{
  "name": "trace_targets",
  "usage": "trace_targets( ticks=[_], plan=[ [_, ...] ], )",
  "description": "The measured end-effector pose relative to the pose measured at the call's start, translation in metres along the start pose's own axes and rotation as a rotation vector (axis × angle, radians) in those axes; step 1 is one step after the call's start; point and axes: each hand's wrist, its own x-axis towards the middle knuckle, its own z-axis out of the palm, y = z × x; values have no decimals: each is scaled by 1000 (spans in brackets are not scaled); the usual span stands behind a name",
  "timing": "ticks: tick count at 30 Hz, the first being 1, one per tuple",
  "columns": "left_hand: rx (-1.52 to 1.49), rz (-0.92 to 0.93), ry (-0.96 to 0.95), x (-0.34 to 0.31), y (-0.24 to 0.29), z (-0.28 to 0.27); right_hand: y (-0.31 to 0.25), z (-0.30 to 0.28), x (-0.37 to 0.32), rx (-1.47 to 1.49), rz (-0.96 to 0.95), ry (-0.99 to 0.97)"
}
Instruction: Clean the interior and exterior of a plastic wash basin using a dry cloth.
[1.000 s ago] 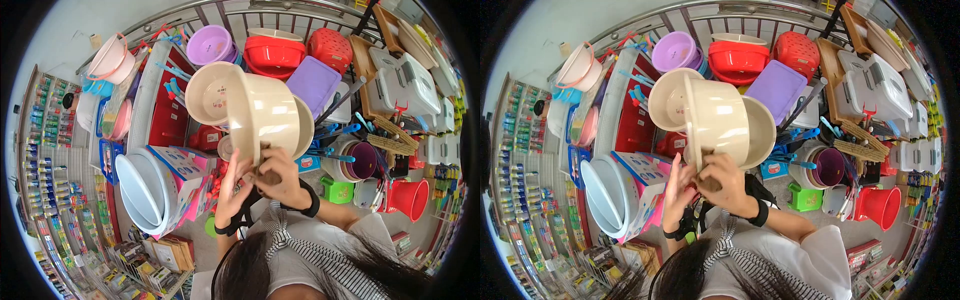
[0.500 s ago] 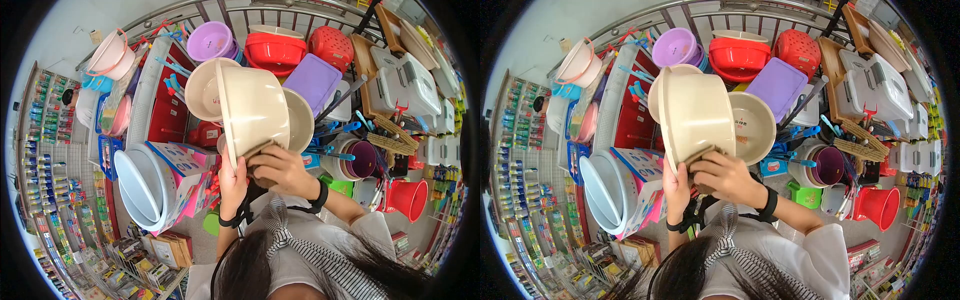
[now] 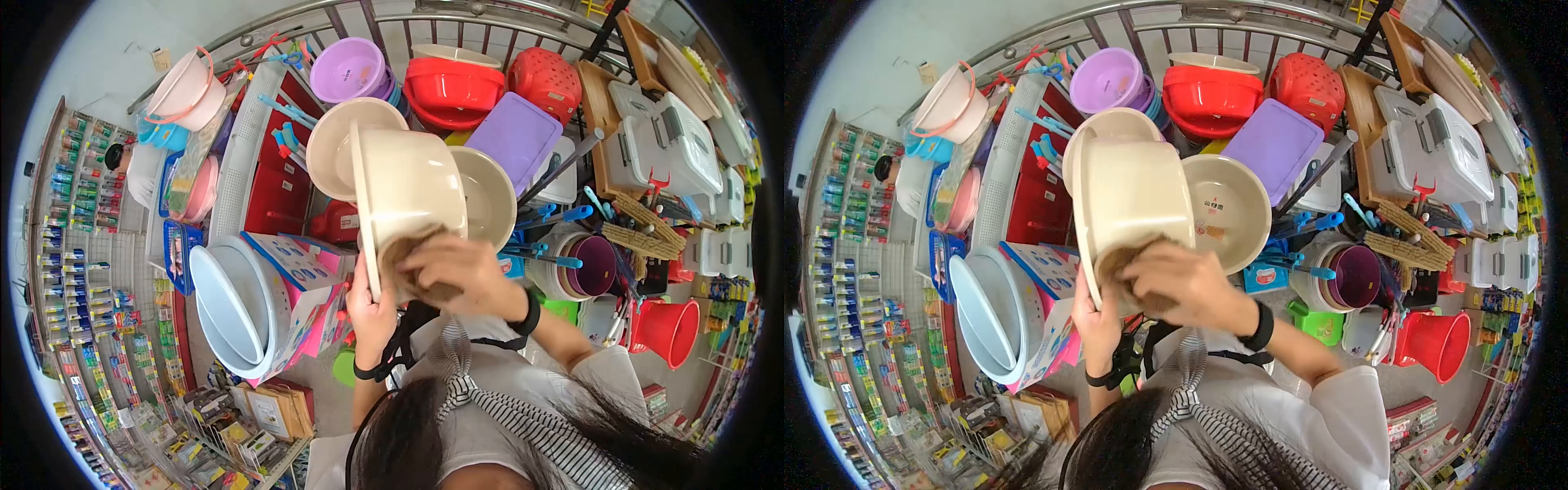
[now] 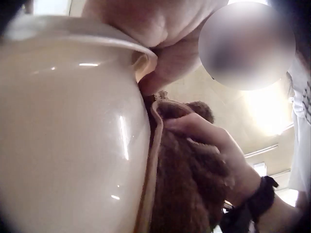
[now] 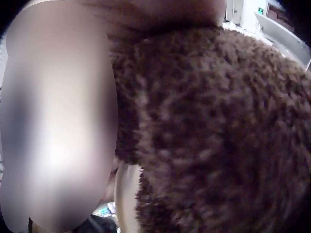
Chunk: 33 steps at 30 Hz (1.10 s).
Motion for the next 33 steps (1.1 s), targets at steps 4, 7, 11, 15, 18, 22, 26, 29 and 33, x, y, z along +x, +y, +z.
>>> trace_targets(
  ticks=[4, 7, 11, 15, 18, 22, 26, 29, 33],
  plan=[
    [187, 156, -73, -7, 2, 2, 27, -34, 32, 39, 214, 28],
    [216, 154, -157, -10, 10, 3, 47, -45, 44, -17, 237, 13],
    [193, 172, -163, -3, 1, 4, 27, -28, 29, 98, 155, -60],
    [230, 117, -194, -4, 2, 4, 10, -9, 11, 193, 207, 5],
    [264, 126, -179, -10, -7, 12, 3, -3, 10, 383, 406, 95],
    [252, 138, -186, -14, -21, 23, 3, 2, 12, 653, 746, 315],
    [352, 104, -354, -11, -24, 13, 8, 5, 3, 546, 777, 243],
    [252, 103, -448, -10, -30, 7, 7, 17, -8, 394, 633, 324],
    [-100, -94, -695, -4, -31, -9, -2, 22, -20, 124, 416, 303]
  ],
)
